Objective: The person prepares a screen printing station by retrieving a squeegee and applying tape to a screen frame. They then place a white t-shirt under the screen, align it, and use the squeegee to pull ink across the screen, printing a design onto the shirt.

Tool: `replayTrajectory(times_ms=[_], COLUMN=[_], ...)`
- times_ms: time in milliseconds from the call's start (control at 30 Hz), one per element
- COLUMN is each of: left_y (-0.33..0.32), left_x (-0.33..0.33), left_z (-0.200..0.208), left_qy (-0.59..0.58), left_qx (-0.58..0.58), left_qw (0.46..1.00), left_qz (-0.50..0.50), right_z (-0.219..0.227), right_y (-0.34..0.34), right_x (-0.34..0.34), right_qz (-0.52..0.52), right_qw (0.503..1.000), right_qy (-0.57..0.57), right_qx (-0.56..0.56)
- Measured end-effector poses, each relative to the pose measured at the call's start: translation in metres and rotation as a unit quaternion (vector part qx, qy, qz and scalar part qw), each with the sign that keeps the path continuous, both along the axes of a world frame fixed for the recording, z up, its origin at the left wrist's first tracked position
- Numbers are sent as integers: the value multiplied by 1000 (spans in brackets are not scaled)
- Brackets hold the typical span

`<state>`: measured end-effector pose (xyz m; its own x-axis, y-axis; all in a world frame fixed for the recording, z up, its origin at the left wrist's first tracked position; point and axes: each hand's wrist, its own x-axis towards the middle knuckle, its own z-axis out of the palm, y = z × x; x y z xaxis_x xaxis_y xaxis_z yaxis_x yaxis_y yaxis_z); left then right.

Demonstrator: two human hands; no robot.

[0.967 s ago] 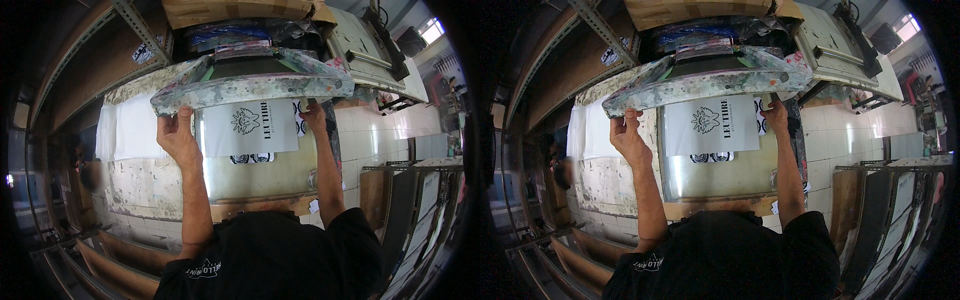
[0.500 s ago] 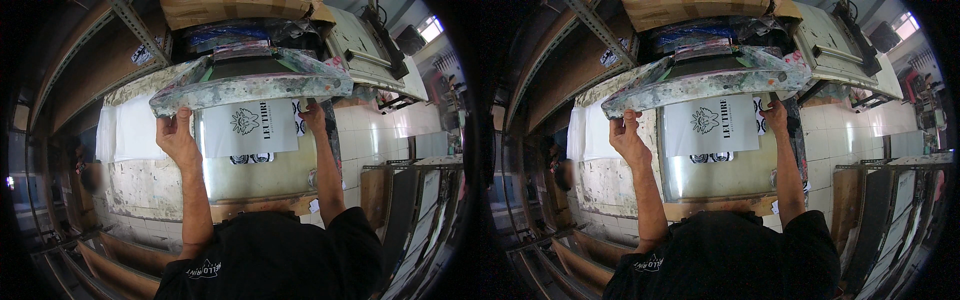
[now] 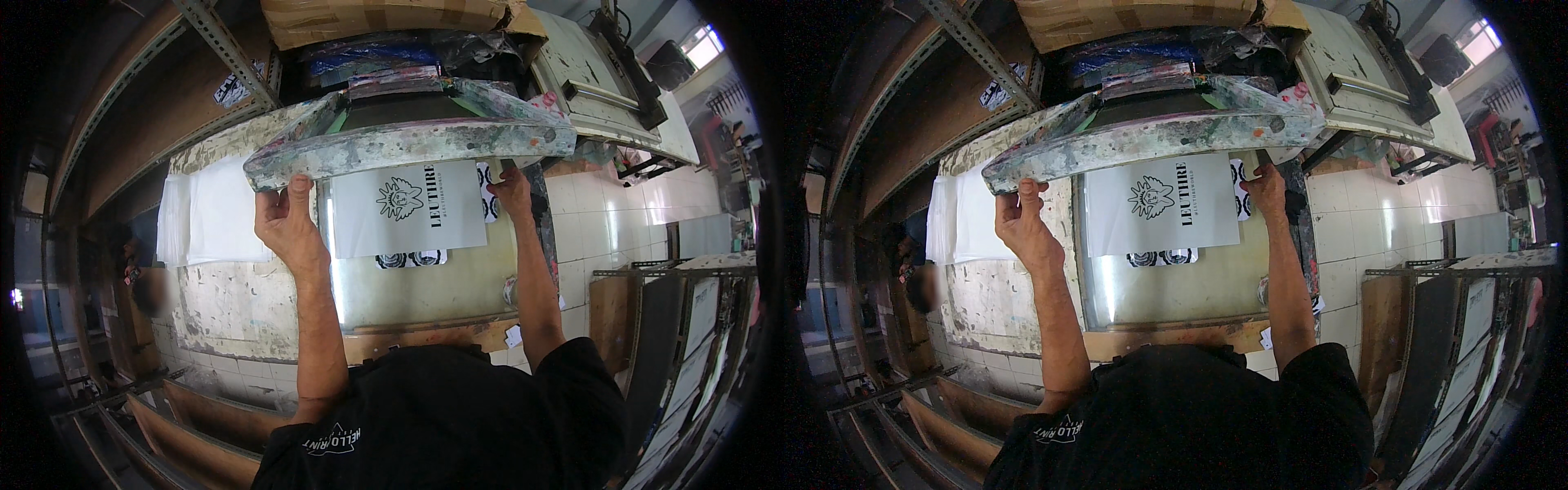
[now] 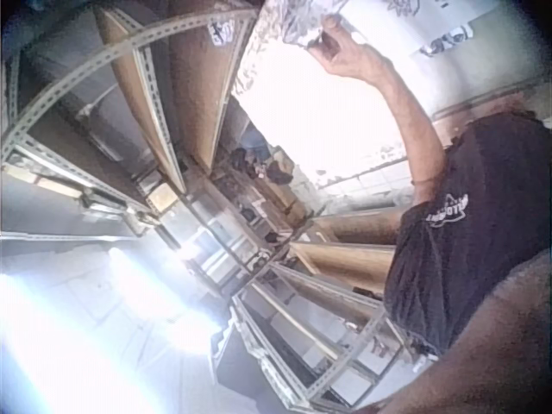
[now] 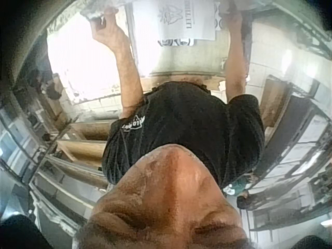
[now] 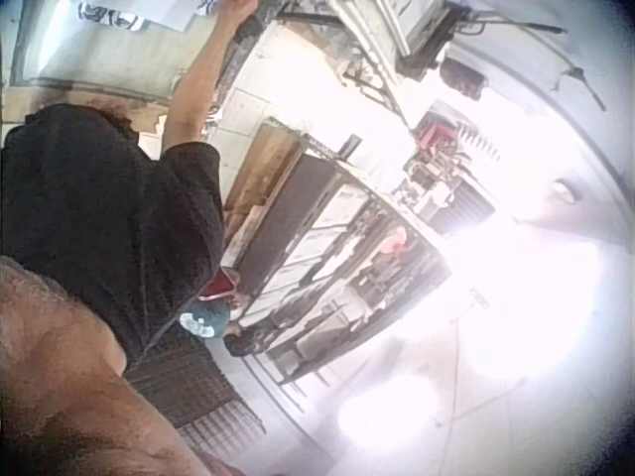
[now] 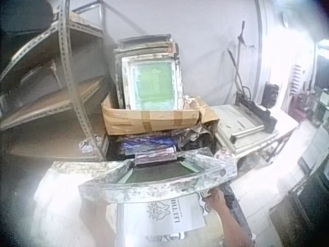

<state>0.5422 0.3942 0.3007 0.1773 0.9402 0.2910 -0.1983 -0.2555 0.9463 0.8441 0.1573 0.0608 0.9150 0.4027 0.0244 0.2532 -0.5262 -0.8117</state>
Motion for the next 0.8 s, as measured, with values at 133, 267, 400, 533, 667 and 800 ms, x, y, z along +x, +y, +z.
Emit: replayTrajectory(times_ms=[133, 267, 400, 533, 667, 800], left_y=[1, 1, 1, 0, -1, -2], left_x=[-1, -1, -2, -1, 0, 0], left_z=[-1, -2, -2, 0, 0, 1], left_qy=[0, -2, 8, 8, -4, -6], left_qx=[1, 1, 0, -2, -3, -9], left_qw=[1000, 1000, 1000, 1000, 1000, 1000], left_qz=[0, -2, 1, 3, -4, -2], right_z=[6, 7, 8, 7, 8, 7], right_y=[1, 0, 0, 1, 1, 2], right_x=[-4, -4, -5, -4, -3, -3], right_qz=[1, 5, 2, 0, -4, -6], right_qw=[1000, 1000, 1000, 1000, 1000, 1000], right_qy=[-10, -1, -14, -12, -8, -1], right_qx=[4, 16, 11, 3, -17, -13])
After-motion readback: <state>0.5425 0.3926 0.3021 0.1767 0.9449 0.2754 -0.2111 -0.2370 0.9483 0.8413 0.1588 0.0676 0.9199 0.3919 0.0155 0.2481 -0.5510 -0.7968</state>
